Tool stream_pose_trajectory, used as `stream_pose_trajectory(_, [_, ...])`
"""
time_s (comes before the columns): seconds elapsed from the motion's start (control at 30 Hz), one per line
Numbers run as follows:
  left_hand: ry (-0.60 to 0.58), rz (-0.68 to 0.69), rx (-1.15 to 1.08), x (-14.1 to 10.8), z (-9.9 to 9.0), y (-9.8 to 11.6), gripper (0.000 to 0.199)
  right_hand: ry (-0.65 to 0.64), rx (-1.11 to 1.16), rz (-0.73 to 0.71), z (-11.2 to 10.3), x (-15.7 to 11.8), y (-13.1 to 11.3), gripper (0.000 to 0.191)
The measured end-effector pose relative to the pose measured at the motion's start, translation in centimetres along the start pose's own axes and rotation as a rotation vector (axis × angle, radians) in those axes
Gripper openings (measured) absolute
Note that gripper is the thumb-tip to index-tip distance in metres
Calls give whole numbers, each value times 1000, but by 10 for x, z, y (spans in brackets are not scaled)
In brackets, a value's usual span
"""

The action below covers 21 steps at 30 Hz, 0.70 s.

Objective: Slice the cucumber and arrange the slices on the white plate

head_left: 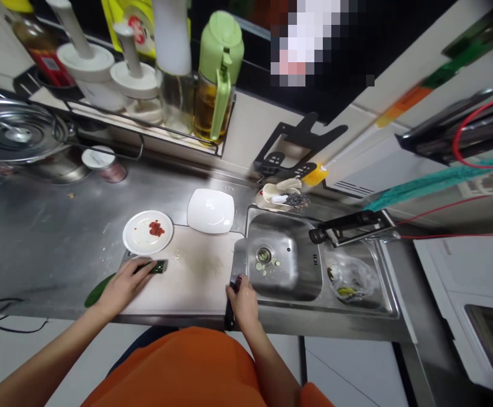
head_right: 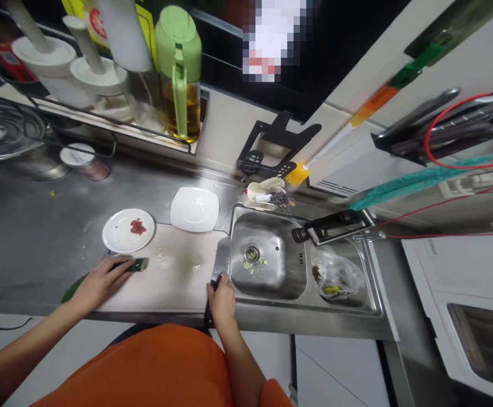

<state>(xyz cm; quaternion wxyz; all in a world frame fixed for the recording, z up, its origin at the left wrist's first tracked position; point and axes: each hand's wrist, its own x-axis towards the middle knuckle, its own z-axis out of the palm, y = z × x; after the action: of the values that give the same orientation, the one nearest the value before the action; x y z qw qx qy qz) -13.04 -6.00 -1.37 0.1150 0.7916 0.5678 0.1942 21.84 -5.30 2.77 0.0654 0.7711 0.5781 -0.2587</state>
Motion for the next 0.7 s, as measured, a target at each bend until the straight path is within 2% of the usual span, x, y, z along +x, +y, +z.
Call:
stream_pose_trajectory(0.1, [-21, 63, -77, 20, 13, 38, 35, 14, 7, 22, 3, -1, -5, 43])
stream_pose_trajectory(0.2, [-48, 79, -94, 43, 37, 74, 33, 63, 44, 55, 8, -3, -7, 41])
stream_pose_trajectory(0.3, [-89, 75, -82, 59, 60, 96, 31, 161, 131, 73, 11, -6, -3, 38])
stream_pose_trajectory(0.4, [-109, 30, -72, 67, 71, 101, 30, 265, 232, 62, 9, -10, 8, 37])
stream_pose_trajectory(0.5, [-125, -14, -90, 71, 69, 99, 32, 296, 311, 19, 0, -16, 18, 40])
stream_pose_trajectory(0.57, [-146, -30, -114, 72, 64, 97, 33, 263, 364, -25, -7, -22, 19, 42])
stream_pose_trajectory(0.7, [-183, -63, -125, 67, 51, 92, 39, 112, 482, -92, -12, -31, 8, 40])
